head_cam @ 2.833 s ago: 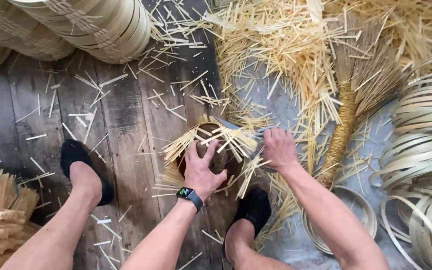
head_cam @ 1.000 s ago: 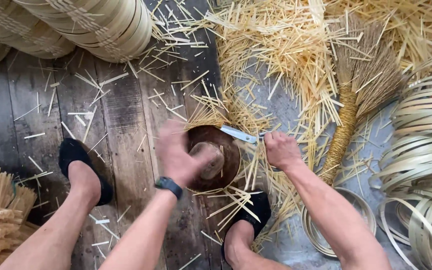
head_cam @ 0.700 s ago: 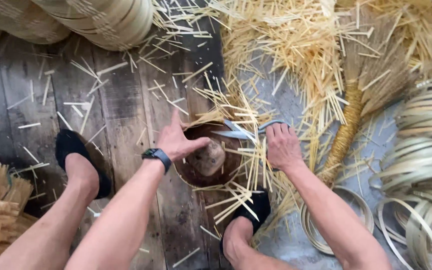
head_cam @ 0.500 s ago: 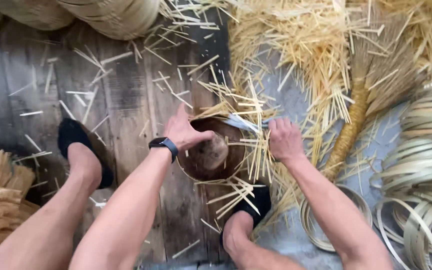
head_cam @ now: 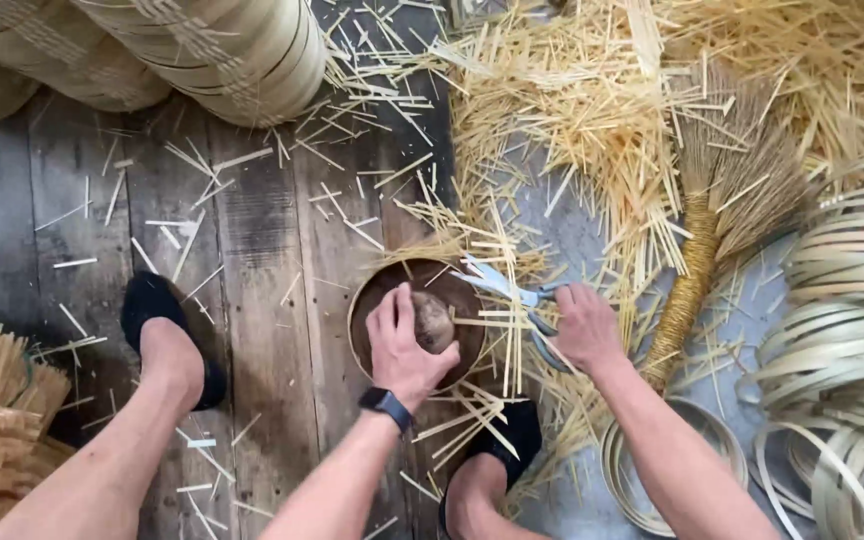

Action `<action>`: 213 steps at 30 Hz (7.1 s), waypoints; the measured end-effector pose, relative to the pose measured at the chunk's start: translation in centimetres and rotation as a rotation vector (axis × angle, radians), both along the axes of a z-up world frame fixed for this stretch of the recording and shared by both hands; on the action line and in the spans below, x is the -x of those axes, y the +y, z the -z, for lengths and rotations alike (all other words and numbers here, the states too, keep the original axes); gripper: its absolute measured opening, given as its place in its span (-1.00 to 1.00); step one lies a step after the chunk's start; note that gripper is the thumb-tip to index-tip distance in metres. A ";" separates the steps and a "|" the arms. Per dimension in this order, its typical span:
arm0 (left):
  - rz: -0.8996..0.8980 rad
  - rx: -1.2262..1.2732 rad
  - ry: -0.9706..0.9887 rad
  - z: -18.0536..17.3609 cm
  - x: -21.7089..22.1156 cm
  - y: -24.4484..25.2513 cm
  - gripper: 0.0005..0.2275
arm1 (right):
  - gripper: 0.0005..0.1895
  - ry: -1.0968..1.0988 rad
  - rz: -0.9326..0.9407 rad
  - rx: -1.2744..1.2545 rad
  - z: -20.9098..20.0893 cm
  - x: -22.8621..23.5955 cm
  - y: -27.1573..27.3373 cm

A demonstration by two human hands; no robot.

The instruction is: Weaving and assembling small bamboo containers using precut strips, a circular frame, and scissors.

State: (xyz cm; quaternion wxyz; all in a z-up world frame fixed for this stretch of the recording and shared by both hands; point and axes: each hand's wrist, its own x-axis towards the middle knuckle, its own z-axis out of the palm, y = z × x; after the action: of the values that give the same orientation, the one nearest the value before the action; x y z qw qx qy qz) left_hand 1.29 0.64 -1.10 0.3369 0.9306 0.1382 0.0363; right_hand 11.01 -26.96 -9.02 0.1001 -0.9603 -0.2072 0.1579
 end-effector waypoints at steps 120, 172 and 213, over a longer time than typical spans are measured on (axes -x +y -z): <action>-0.197 0.225 0.537 11.8 -8.4 4.1 -0.66 | -0.73 0.604 0.578 -0.585 3.5 1.9 5.6; 0.254 0.543 -0.050 -5.2 3.0 7.3 -0.57 | 0.08 0.662 0.868 -1.067 -11.3 8.5 13.5; 0.310 -0.745 -0.569 -13.4 -21.4 23.8 -0.78 | 0.12 0.161 0.985 0.022 -3.4 3.7 2.0</action>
State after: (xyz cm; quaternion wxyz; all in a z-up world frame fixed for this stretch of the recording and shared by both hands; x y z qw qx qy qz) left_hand 22.74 24.44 12.34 0.0072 0.9506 -0.1217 0.2854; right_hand 7.31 -24.93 -5.64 0.1684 -0.9298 0.2811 0.1678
